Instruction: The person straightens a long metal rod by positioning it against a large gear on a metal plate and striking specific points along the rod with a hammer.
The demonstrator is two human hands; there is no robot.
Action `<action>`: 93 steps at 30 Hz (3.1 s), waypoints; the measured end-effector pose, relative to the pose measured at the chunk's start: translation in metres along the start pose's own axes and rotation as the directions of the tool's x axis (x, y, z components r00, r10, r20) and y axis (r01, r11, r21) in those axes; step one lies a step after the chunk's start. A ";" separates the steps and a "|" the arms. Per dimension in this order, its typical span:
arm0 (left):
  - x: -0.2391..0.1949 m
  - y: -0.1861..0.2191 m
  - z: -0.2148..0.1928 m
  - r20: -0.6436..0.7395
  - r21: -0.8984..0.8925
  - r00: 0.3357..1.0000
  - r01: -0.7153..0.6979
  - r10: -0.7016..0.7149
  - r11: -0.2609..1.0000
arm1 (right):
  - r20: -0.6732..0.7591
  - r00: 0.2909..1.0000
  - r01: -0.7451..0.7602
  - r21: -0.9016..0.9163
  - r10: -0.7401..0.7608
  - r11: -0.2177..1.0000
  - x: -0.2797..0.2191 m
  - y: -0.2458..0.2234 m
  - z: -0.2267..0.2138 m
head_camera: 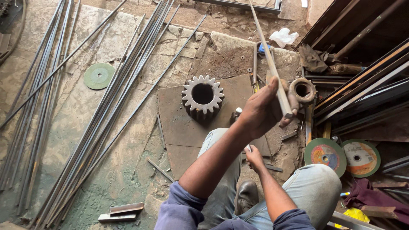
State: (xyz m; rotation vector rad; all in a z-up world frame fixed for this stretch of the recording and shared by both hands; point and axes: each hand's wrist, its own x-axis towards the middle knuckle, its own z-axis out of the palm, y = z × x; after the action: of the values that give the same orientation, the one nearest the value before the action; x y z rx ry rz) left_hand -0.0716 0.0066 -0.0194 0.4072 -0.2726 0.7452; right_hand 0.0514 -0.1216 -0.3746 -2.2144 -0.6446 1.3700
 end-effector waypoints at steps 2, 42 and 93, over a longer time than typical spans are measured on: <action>-0.005 0.006 -0.021 -0.019 0.093 0.999 0.044 -0.043 0.995 | 0.009 1.000 0.015 0.006 -0.016 1.000 0.001 -0.001 -0.002; -0.634 -0.011 -0.113 -0.956 0.085 0.016 0.971 0.293 0.223 | -0.179 0.563 0.795 -0.151 -0.807 0.588 -0.015 -0.102 0.011; -0.010 -0.021 -0.015 -0.220 0.030 0.975 -0.034 0.040 0.999 | -0.035 0.920 0.317 -0.514 -0.390 0.797 0.035 -0.015 0.016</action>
State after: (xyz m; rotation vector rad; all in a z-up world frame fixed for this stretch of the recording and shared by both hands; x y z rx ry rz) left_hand -0.0631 -0.0065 -0.0420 0.3415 -0.0622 0.8243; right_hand 0.0482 -0.0866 -0.3966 -2.3699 -1.4171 0.9105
